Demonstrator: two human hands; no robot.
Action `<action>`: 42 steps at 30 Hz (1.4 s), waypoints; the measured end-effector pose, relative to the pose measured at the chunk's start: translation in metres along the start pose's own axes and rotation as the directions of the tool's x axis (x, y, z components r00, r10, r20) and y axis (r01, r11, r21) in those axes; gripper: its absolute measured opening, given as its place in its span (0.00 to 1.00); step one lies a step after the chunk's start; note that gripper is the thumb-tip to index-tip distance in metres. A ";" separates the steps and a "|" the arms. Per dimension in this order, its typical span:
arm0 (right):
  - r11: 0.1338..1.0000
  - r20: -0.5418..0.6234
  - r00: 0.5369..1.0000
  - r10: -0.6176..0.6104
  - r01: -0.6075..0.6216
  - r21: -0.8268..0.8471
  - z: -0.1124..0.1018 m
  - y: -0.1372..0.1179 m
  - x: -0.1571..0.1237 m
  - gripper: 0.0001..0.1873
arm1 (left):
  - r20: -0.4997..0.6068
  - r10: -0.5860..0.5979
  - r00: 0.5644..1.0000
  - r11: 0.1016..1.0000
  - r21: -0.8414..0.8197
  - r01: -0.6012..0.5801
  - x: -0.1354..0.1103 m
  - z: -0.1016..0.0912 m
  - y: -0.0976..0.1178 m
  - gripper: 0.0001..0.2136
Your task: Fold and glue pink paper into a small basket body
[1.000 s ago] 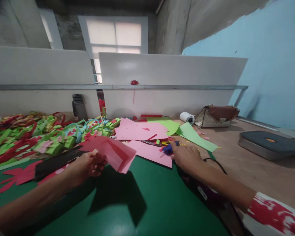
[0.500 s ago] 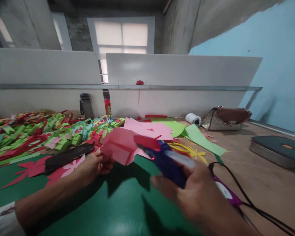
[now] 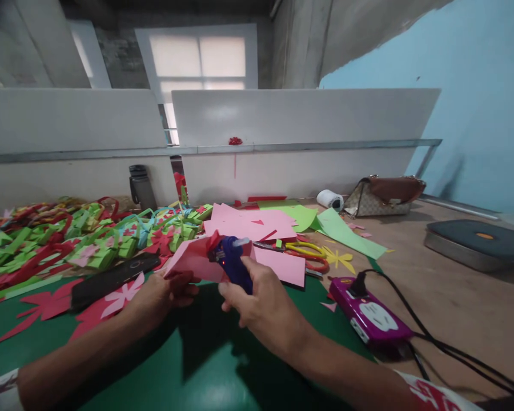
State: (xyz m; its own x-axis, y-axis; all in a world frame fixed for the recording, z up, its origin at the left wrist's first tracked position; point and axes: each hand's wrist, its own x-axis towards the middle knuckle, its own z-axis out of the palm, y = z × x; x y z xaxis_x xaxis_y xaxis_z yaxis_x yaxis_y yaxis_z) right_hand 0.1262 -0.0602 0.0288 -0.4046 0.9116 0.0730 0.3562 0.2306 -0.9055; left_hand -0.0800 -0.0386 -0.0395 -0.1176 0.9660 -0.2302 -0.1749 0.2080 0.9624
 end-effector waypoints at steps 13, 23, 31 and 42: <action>0.998 -0.005 0.998 -0.056 0.056 0.039 0.009 0.004 0.000 0.06 | 0.071 0.082 0.994 0.995 0.044 -0.085 -0.004 0.004 -0.001 0.08; 0.985 0.022 0.993 -0.118 0.114 0.127 0.012 0.004 0.001 0.05 | 0.135 0.079 0.988 0.992 0.089 -0.091 -0.001 -0.002 -0.009 0.08; 0.981 0.048 0.985 -0.168 0.162 0.104 0.012 0.004 0.003 0.03 | 0.176 0.056 0.983 0.988 0.129 -0.079 0.002 -0.006 -0.012 0.14; 0.953 -0.030 0.965 -0.261 0.252 -0.168 0.007 0.007 -0.001 0.04 | 0.127 0.052 0.991 0.991 0.117 -0.067 -0.008 0.005 -0.004 0.09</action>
State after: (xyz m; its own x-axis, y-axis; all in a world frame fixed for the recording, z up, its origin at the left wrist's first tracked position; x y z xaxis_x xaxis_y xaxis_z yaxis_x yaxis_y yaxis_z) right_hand 0.1232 -0.0623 0.0197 -0.4583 0.8296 0.3189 0.3784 0.5068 -0.7745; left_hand -0.0736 -0.0464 -0.0410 -0.0013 0.9872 -0.1597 -0.0512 0.1595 0.9859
